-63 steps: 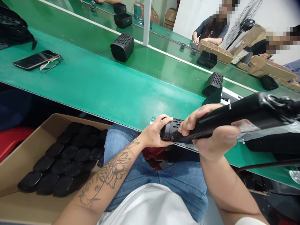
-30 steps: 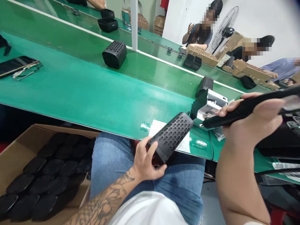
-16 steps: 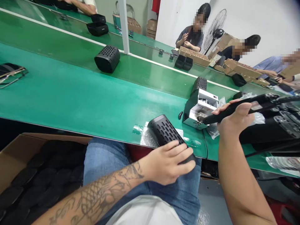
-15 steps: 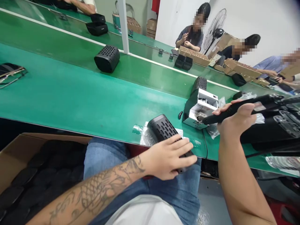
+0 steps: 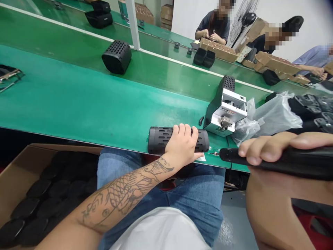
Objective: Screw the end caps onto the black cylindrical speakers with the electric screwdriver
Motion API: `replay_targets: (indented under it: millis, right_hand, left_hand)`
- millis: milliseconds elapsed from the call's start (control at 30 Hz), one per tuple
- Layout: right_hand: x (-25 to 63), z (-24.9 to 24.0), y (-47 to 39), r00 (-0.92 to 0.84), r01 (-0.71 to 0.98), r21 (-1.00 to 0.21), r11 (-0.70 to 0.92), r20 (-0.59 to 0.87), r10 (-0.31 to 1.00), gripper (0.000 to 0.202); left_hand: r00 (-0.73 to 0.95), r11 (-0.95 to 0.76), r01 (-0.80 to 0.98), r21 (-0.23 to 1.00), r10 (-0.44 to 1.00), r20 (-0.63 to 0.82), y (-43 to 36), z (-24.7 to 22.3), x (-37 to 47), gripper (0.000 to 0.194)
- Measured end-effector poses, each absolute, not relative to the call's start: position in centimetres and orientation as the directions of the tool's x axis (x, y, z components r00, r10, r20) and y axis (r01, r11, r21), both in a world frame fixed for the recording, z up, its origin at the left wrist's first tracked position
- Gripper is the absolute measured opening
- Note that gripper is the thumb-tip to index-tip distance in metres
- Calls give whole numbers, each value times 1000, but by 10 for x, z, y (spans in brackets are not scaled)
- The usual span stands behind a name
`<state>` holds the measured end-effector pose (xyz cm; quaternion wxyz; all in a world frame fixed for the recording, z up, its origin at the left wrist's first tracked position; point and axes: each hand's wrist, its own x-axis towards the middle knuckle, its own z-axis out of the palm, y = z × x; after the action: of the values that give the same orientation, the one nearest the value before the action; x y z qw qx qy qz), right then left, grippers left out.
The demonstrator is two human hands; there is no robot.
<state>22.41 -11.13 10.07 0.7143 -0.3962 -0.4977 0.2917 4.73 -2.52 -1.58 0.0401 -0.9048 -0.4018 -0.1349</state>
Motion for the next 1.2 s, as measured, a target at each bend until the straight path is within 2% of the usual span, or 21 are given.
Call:
replay_targets:
  millis: [167,267,567,800,1200]
  right_hand:
    - [194,94,-91,283,-29,-861,507,480,831,52]
    - [199,77,-81,269,-67,-799,597,562,782,57]
    - [194,54,-75,213,-110,-756,646,617,758,53]
    - [198,59,-68,124,-179,-828,532,517,847,45]
    - [197,70,-75,210,-53,-903,427,408,889,48]
  left_hand:
    - [633,-664,746,43,728,265,-25,-15,48,102]
    - [632,-664,746,45,728,267,-26,-16,48,102]
    - [632,-666,745,47,726,271,-26,-15,48,100]
    - [632,-663,747,36,726,271,-26,-15,49,99]
    - [636,-664,746,60,736,234,-25,-13,48,99]
